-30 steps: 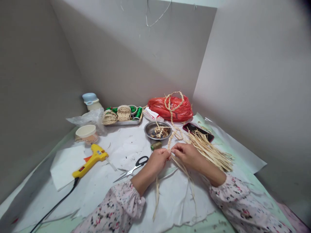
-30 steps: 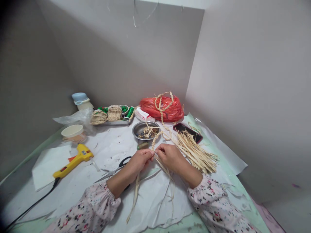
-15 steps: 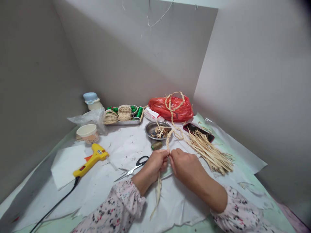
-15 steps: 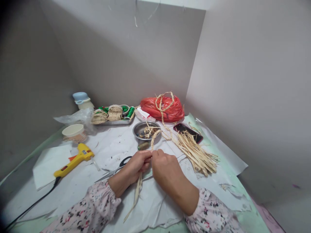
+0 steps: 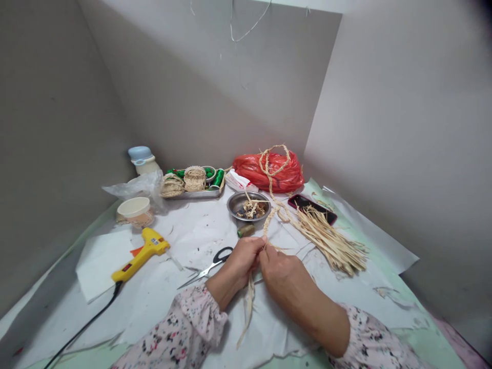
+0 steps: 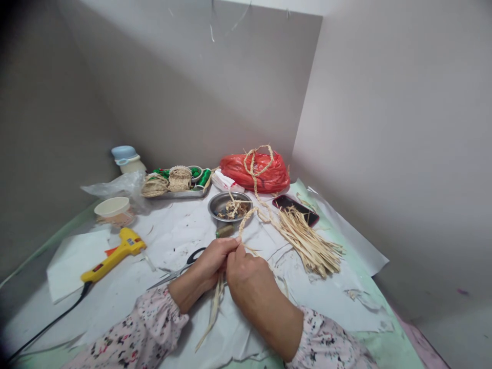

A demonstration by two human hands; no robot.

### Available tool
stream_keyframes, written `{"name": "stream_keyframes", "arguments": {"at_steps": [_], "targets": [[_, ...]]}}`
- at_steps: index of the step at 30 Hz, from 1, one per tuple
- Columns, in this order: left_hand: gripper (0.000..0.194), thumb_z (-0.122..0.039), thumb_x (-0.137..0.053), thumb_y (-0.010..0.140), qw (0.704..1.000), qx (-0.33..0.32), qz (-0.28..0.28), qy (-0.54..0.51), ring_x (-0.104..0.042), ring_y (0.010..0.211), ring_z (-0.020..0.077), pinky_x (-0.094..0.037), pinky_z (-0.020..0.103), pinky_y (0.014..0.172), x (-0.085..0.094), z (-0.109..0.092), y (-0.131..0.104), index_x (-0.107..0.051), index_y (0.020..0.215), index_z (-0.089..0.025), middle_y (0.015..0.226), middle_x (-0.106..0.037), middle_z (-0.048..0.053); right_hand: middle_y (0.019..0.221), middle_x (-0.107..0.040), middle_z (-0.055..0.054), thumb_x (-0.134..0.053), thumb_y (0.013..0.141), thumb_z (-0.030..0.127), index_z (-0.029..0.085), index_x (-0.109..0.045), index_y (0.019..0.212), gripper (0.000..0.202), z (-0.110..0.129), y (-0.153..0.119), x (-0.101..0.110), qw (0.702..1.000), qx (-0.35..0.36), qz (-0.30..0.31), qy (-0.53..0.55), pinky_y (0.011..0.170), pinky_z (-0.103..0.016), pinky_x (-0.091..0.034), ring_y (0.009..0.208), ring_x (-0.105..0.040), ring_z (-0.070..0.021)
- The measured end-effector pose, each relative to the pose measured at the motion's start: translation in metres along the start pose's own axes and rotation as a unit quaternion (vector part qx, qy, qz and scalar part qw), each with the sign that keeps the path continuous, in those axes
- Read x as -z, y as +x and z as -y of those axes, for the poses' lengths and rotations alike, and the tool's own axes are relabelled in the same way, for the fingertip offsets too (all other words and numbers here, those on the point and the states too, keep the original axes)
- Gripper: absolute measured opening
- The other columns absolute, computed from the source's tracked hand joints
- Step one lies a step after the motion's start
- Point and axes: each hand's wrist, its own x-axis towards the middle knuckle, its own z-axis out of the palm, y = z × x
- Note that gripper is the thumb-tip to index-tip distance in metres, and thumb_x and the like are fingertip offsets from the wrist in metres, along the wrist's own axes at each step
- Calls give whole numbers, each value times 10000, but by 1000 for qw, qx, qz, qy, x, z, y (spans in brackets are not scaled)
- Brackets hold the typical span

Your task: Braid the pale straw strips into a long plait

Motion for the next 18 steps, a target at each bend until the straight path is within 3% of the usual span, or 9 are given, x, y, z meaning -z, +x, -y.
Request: {"name": "stream_keyframes", "arguments": {"at_steps": [5, 8, 10, 12, 13, 15, 16, 18], "targets": [[253, -360, -590, 738, 999, 2, -12, 33, -237, 391, 50, -125, 222, 415, 2, 1, 3, -518, 609, -155, 438, -350, -73, 894, -674, -151, -444, 828, 30, 82, -623, 985, 244, -13, -4, 22, 994, 43, 47, 85, 534, -294, -434, 656, -641, -202], [205, -333, -586, 714, 999, -19, -14, 35, -211, 397, 53, -111, 226, 424, 6, 3, 7, -527, 625, -158, 431, -297, -86, 728, -670, -19, -483, 899, 202, 168, -638, 759, 212, -36, -3, 48, 943, 141, 70, 292, 582, -227, -402, 622, -587, -119], [221, -348, -592, 705, 999, -33, 5, 38, -196, 406, 51, -105, 230, 429, 7, 4, 9, -515, 617, -161, 446, -292, -86, 672, -636, 13, -463, 919, 265, 181, -629, 728, 266, -54, 2, 58, 925, 72, 7, 374, 589, -215, -383, 608, -551, -102], [265, -395, -586, 723, 998, -33, 29, 53, -176, 406, 49, -96, 234, 430, 8, 4, 8, -504, 620, -165, 452, -284, -89, 679, -624, 6, -460, 917, 327, 177, -620, 732, 287, -70, 10, 54, 916, -61, -75, 389, 606, -233, -375, 624, -536, -116], [284, -418, -576, 737, 997, -30, 38, 63, -163, 404, 49, -90, 236, 430, 7, 4, 7, -503, 627, -167, 448, -270, -93, 678, -620, 1, -472, 906, 360, 176, -615, 736, 289, -75, 14, 47, 910, -116, -79, 390, 601, -244, -369, 624, -530, -125], [299, -441, -560, 751, 996, -24, 46, 77, -150, 398, 51, -85, 240, 430, 6, 3, 5, -502, 635, -172, 439, -249, -99, 677, -618, -15, -495, 881, 408, 166, -607, 715, 314, -82, 22, 27, 888, -154, -1, 434, 601, -258, -372, 622, -528, -137], [293, -434, -562, 749, 995, -25, 48, 80, -156, 398, 52, -88, 240, 430, 5, 2, 4, -500, 632, -172, 438, -256, -98, 674, -618, -20, -492, 877, 439, 160, -605, 709, 345, -84, 25, 16, 859, -156, 63, 483, 597, -261, -382, 606, -528, -136], [270, -398, -569, 736, 994, -32, 60, 90, -197, 406, 50, -103, 239, 433, 3, 0, 2, -506, 618, -163, 458, -346, -72, 714, -621, -21, -500, 863, 507, 156, -620, 771, 382, -83, 28, -3, 771, -109, 157, 608, 610, -260, -409, 609, -531, -126]]}}
